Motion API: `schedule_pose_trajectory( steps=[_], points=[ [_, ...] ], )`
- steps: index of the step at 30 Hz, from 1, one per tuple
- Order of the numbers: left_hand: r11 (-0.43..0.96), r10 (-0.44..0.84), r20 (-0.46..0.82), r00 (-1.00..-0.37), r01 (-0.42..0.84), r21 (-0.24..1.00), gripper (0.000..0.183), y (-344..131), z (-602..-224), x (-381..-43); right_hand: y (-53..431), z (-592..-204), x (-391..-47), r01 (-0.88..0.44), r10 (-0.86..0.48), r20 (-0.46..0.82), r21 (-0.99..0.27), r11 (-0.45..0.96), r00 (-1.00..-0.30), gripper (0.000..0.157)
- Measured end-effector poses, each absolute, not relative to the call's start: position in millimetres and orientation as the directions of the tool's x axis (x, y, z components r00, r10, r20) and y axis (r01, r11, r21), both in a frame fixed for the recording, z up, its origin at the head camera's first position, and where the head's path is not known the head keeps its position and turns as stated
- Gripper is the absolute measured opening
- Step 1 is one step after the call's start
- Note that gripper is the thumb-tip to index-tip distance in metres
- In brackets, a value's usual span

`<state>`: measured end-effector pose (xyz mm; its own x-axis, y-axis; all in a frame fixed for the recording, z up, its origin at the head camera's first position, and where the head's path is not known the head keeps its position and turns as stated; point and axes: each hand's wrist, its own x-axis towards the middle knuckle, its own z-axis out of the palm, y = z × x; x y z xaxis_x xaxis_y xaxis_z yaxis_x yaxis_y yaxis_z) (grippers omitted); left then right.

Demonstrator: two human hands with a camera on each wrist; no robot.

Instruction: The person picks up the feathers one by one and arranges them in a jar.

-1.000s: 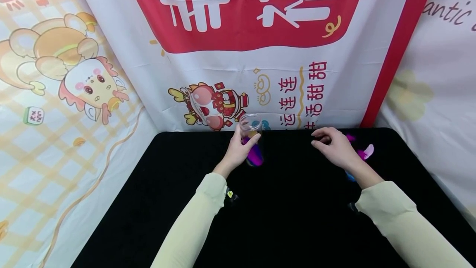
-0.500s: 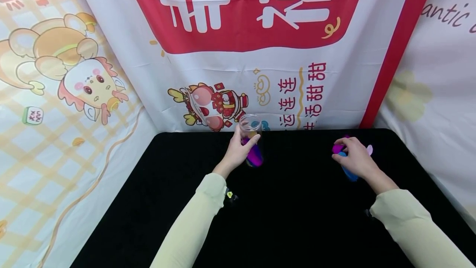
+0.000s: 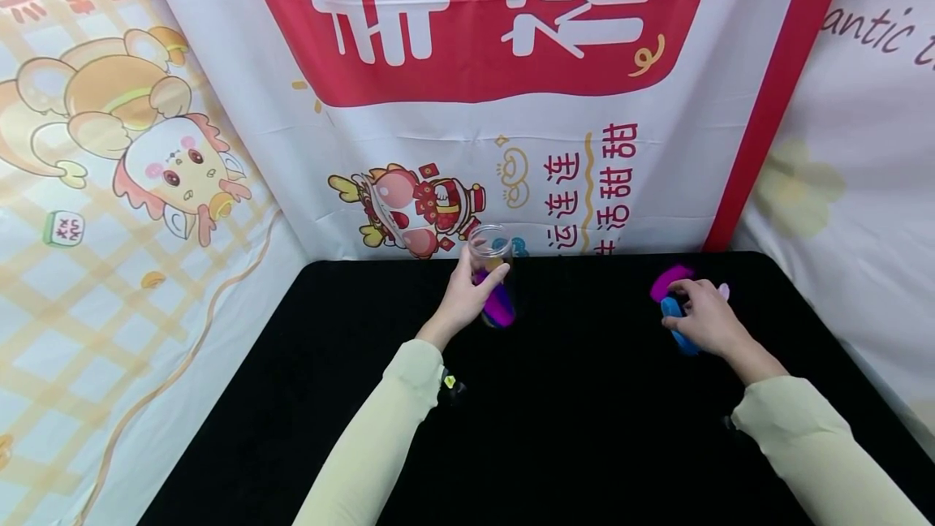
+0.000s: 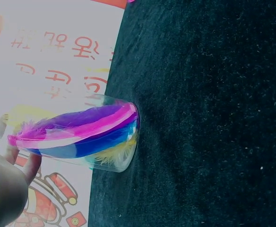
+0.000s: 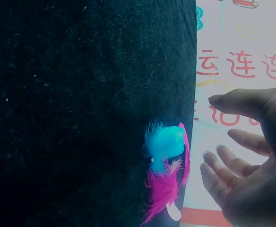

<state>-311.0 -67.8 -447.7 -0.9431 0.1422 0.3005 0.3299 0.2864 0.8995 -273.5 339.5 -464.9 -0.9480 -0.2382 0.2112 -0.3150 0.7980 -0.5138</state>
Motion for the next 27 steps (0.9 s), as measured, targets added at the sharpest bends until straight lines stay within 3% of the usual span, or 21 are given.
schedule_pose_trajectory(
  steps=[15, 27],
  points=[
    [0.285, 0.132, 0.306, -0.943, 0.331, 0.899, 0.066, -67, -447, -309, 352, -471, -267, -0.158, -0.183, 0.013, -0.567, 0.809, -0.983, 0.064],
    [0.286, 0.138, 0.295, -0.946, 0.323, 0.902, 0.067, -66, -447, -311, 351, -473, -269, -0.136, -0.185, -0.021, -0.596, 0.792, -0.982, 0.058]
  ],
)
